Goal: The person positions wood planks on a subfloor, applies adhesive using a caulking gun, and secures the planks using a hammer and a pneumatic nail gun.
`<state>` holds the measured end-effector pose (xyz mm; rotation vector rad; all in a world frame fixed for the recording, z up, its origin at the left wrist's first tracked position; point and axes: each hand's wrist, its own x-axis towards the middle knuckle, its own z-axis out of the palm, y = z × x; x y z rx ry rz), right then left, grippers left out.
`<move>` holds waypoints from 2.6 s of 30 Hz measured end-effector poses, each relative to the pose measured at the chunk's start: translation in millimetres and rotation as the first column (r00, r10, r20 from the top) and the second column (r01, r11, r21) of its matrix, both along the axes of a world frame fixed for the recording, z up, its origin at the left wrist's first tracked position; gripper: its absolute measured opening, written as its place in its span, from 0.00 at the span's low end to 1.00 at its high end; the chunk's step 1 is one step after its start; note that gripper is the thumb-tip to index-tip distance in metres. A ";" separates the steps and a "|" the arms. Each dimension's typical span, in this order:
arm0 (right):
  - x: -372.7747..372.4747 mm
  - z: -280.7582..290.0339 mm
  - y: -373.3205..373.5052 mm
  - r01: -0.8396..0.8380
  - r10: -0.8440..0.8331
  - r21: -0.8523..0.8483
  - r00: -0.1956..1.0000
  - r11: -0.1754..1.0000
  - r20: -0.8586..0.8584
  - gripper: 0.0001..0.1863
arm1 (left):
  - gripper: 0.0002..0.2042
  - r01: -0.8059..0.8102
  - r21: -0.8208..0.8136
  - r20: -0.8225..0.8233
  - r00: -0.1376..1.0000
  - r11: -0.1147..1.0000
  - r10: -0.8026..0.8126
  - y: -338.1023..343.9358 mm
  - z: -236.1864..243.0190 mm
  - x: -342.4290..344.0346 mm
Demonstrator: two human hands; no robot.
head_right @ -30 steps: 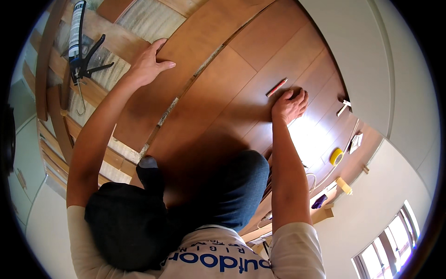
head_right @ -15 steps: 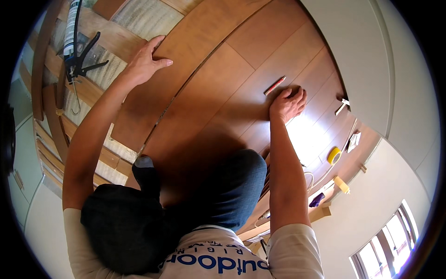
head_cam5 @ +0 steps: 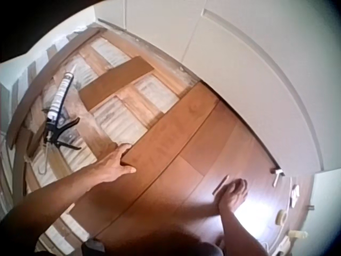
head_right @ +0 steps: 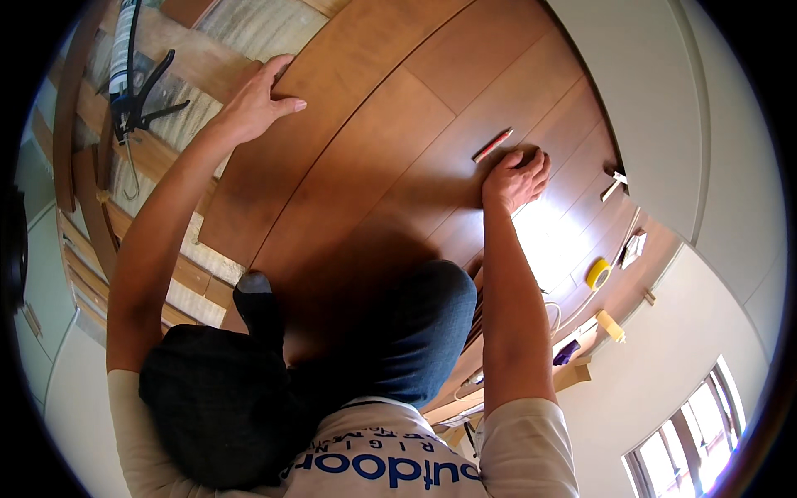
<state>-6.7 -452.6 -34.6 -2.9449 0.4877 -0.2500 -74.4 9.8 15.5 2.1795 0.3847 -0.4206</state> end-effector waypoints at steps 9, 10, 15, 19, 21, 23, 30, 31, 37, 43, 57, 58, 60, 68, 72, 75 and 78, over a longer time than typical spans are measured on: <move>5.1 -20.2 -42.5 -0.096 0.132 -0.208 0.977 0.973 0.166 0.26 | 0.40 0.124 0.247 0.062 0.988 0.961 -0.143 -9.9 -7.9 -12.2; 5.8 -19.7 -40.3 -0.111 0.150 -0.185 0.966 0.976 0.209 0.26 | 0.37 0.101 0.353 0.148 0.976 0.930 -0.162 -10.2 -3.3 -26.8; 11.8 -24.7 -39.5 -0.019 0.043 -0.153 0.987 0.988 0.153 0.29 | 0.37 0.130 0.350 -0.029 0.991 0.928 -0.128 28.9 33.7 -123.6; 10.2 -16.1 -24.4 0.007 -0.001 -0.099 0.998 0.995 0.060 0.32 | 0.37 0.114 0.309 -0.226 0.973 0.944 -0.043 36.4 46.1 -198.5; 16.3 -19.7 -32.4 0.002 0.012 -0.131 0.995 0.991 0.103 0.30 | 0.38 0.105 0.359 -0.146 0.988 0.928 -0.055 26.3 37.5 -220.6; 18.6 -21.1 -37.5 -0.009 0.034 -0.164 0.988 0.986 0.148 0.29 | 0.39 0.083 0.407 -0.063 0.996 0.910 -0.062 23.1 33.5 -230.2; 14.2 -28.1 -32.4 0.019 0.022 -0.184 0.975 0.983 0.220 0.26 | 0.45 0.073 0.269 -0.109 0.993 0.960 -0.045 30.4 33.2 -232.7; 12.1 -27.8 -29.1 0.015 0.019 -0.175 0.981 0.985 0.193 0.26 | 0.45 0.095 0.274 -0.137 0.989 0.957 -0.059 30.7 34.1 -232.9; 19.0 -42.8 -54.7 0.071 0.031 -0.374 0.965 0.925 0.261 0.22 | 0.45 0.118 0.228 -0.168 0.983 0.966 -0.080 28.8 36.8 -216.3; 14.1 -3.6 -2.4 -0.115 0.110 0.008 0.965 0.993 0.238 0.25 | 0.46 0.128 0.289 -0.141 0.986 0.949 -0.090 24.8 42.0 -218.5; 229.1 48.0 339.6 -0.945 0.810 -0.217 0.077 0.246 0.581 0.31 | 0.48 0.176 0.247 -0.156 0.978 0.953 -0.140 35.4 41.1 -203.2; 209.1 11.6 293.3 -0.904 0.904 -0.064 0.416 0.423 0.096 0.31 | 0.48 0.193 0.241 -0.158 0.975 0.951 -0.158 37.0 43.8 -205.6; 180.2 22.8 287.8 -0.894 0.869 -0.003 0.435 0.448 0.235 0.34 | 0.48 0.224 0.295 -0.175 0.968 0.929 -0.178 35.3 52.4 -212.6; 157.4 28.3 267.7 -0.897 0.896 0.028 0.441 0.440 0.055 0.31 | 0.48 0.281 0.305 -0.131 0.959 0.910 -0.252 42.8 37.1 -201.0; 131.0 41.7 216.2 -0.935 0.941 0.116 0.338 0.336 -0.008 0.31 | 0.45 0.282 0.250 -0.097 0.959 0.926 -0.266 44.5 40.7 -190.1; 133.6 42.0 207.4 -0.922 0.927 0.124 0.374 0.368 0.032 0.29 | 0.41 0.276 0.209 -0.126 0.959 0.938 -0.254 40.2 35.9 -177.1; 132.1 41.5 210.7 -0.916 0.916 0.132 0.392 0.379 0.086 0.26 | 0.35 0.327 0.256 -0.293 0.923 0.910 -0.249 38.5 31.9 -160.4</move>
